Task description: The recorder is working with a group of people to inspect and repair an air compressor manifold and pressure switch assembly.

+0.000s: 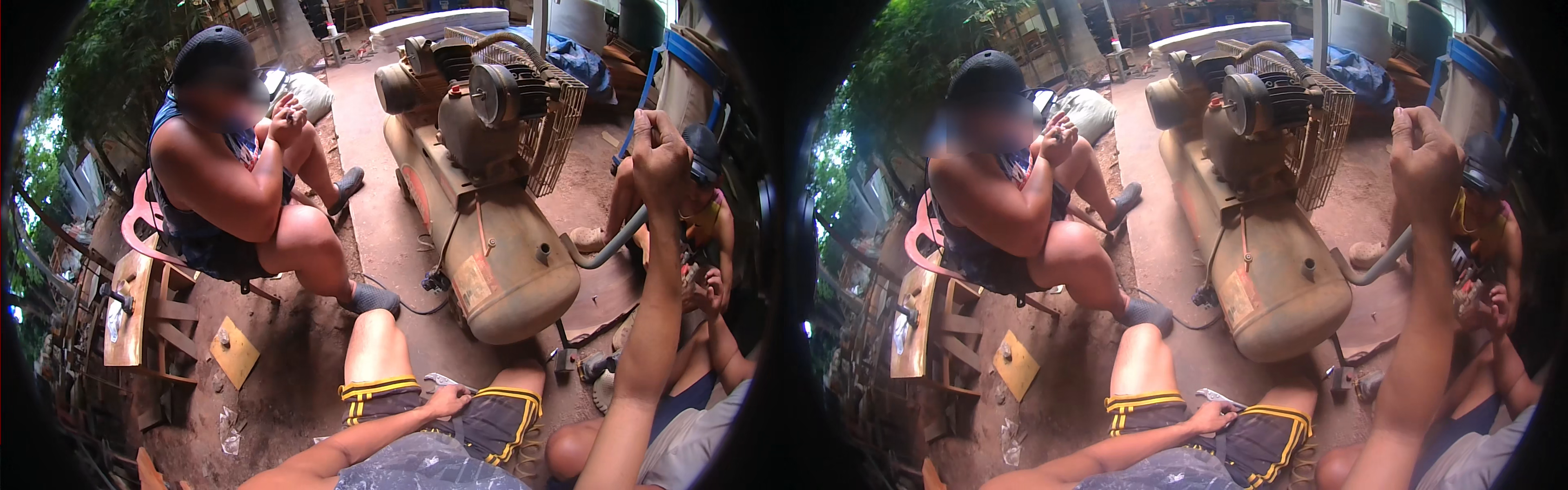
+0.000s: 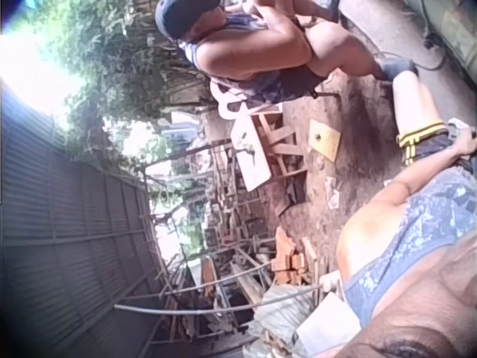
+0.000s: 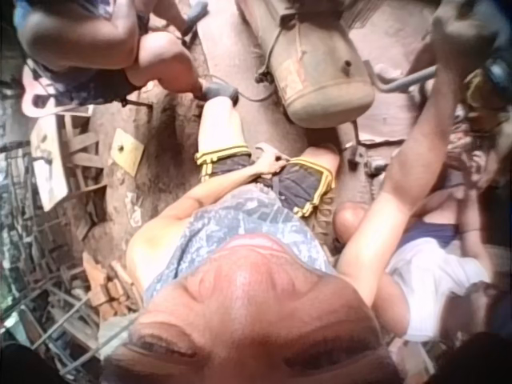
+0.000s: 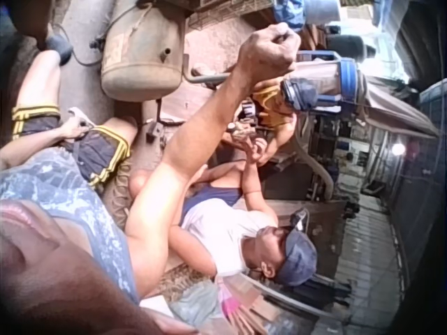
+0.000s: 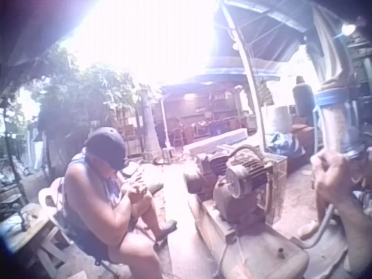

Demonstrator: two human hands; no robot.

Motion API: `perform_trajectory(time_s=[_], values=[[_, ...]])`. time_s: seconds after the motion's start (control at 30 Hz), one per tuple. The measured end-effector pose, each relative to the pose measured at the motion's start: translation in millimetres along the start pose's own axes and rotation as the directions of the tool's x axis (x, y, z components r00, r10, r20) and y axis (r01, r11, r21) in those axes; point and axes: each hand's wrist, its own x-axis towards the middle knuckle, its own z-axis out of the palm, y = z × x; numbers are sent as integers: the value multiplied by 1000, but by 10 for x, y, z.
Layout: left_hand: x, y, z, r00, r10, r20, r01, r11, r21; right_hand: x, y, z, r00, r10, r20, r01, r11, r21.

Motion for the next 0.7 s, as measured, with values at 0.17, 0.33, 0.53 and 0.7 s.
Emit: perform_trajectory(time_s=[0.17, 0.33, 0.53, 0.7], values=[[-40, 67, -35, 999, -32, 16, 32, 999, 29, 11, -37, 7, 999, -38, -32, 38, 999, -1], [-84, 151, -69, 996, -85, 32, 86, 996, -14, -6, -54, -14, 999, -23, -39, 23, 1000, 15], [-108, 213, -83, 999, -45, -30, 46, 998, 32, 11, 42, 3, 1000, -20, -15, 19, 999, -26], [-123, 244, -90, 996, -81, -21, 82, 996, 31, 12, 83, 36, 999, -43, -33, 43, 999, -6]])
